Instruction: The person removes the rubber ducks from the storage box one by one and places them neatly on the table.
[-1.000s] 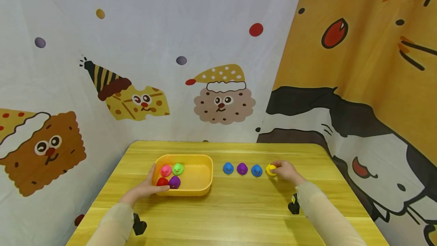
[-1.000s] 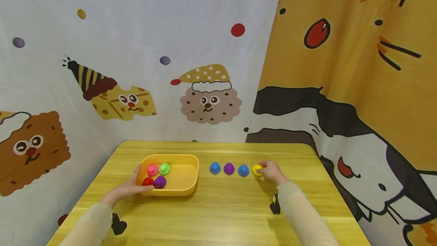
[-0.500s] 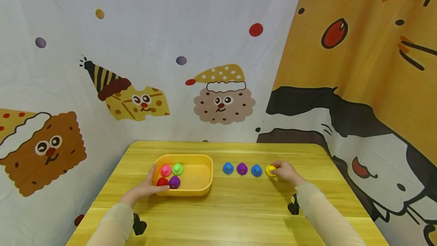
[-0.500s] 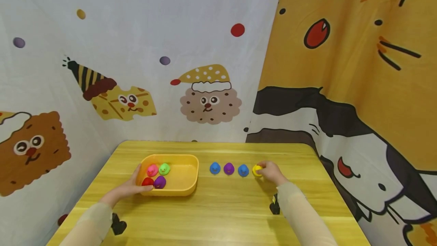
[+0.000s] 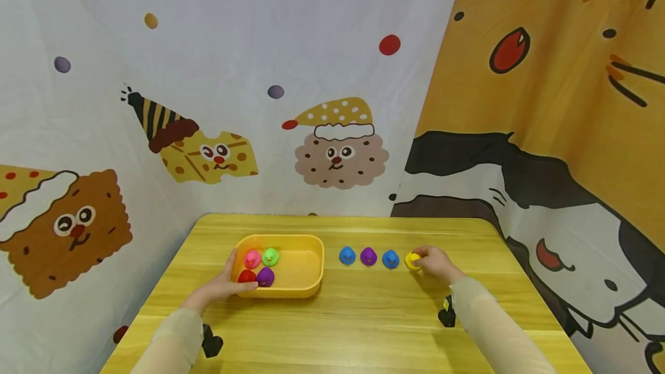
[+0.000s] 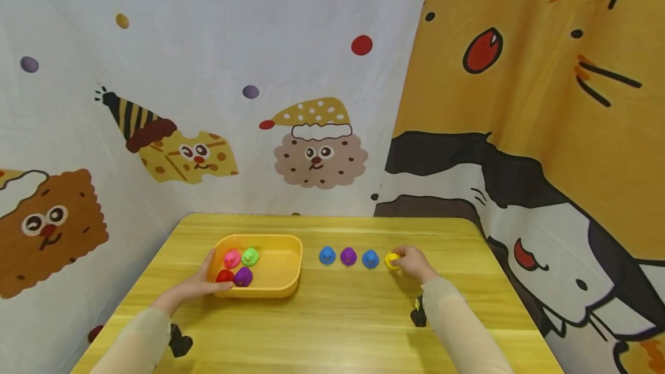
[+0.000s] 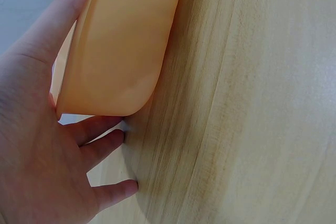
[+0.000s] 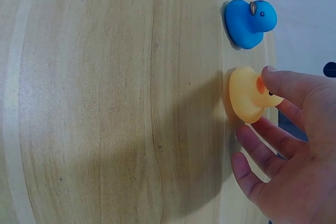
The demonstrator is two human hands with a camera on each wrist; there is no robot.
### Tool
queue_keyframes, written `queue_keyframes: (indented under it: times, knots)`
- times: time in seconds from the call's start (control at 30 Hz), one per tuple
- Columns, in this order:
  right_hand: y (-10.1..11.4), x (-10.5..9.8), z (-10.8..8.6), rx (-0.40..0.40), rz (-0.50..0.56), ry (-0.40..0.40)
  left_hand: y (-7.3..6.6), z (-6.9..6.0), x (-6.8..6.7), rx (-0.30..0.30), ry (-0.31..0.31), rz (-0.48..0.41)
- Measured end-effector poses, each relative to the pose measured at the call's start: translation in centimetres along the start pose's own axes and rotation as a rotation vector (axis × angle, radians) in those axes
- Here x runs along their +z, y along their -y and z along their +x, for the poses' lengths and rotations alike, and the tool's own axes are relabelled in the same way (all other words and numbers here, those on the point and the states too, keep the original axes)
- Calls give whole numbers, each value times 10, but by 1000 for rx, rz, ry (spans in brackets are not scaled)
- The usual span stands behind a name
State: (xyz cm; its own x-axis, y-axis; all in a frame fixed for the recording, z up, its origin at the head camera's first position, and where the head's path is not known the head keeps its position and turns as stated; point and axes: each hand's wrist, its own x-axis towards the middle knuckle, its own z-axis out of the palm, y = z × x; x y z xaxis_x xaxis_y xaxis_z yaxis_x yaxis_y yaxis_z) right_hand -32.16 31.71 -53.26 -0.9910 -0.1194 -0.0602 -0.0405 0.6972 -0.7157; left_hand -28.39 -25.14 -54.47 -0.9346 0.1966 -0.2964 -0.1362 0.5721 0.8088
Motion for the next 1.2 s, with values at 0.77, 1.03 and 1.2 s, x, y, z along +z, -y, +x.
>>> queue_keyframes:
  times: [0.77,1.03,1.2]
  knots:
    - [5,-5,-1,30,25,25,-12,-10,1,-2,5,21]
    - [14,-9,8,6,-13,15,-14,-12,2,-23,1,32]
    - [27,-9,14,-23,-18,3,-15,-13,3,-6,-4,33]
